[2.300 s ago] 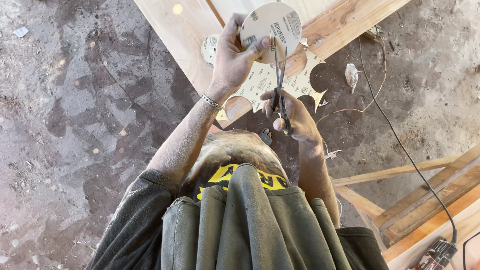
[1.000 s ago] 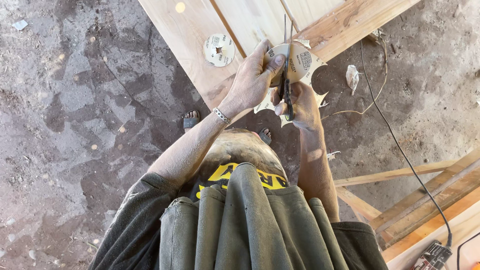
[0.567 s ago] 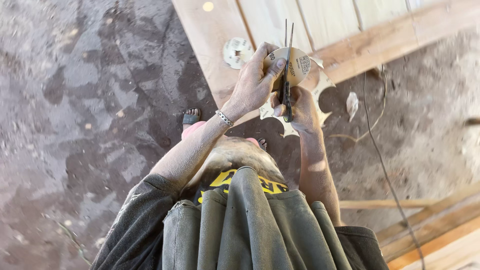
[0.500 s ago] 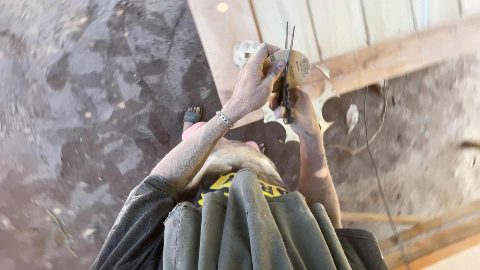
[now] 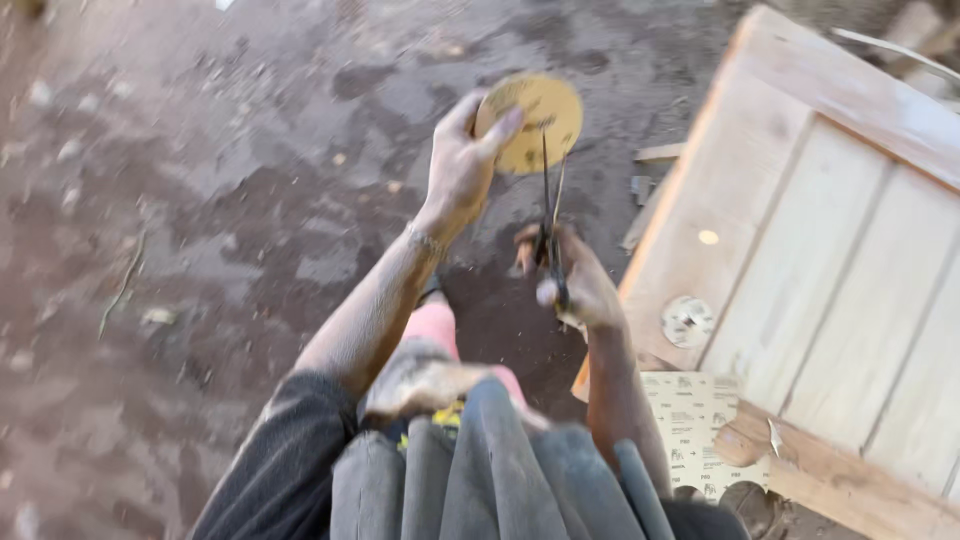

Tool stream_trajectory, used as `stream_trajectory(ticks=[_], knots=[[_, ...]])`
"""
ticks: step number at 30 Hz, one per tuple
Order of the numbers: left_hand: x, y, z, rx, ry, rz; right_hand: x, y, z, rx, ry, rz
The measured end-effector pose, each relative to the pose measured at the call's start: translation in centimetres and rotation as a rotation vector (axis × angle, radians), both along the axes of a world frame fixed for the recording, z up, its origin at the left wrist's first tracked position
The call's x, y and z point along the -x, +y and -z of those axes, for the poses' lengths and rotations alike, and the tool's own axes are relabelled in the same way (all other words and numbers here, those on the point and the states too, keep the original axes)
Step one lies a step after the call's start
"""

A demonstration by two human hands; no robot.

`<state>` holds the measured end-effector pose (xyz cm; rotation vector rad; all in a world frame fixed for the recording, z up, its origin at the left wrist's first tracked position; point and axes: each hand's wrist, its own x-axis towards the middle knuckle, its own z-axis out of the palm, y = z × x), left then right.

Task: The person cuts circular sanding discs out of a sheet of P80 abrasive sandpaper using scissors. They hold the sandpaper over a wooden workbench, cut around a disc-shaped template one disc at a time, and set finished discs on the bench while discarding the scrap.

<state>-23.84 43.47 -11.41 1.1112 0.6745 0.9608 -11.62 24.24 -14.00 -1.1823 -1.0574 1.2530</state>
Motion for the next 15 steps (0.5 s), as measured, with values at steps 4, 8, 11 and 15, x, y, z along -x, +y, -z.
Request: stream_trajectory(ticks=[4, 8, 11, 15], knots=[[6.0, 9.2, -2.4, -0.106, -0.075, -0.126, 3.8, 12.6, -0.8, -0.018, 0.065, -0.160], [12.8, 14.1, -4.5, -0.148, -0.052, -0.263, 7.7, 20.4, -2.5, -0.004, 0.026, -0.298], [18.0, 18.1, -5.5, -0.154, -0.050, -0.390, 10.9, 27.5, -3.0, -0.064, -0.030, -0.446], [25.8, 20.8, -5.4, -0.225, 0.078, -0.694, 17.6, 35.2, -2.9, -0.049, -0.020, -0.646]])
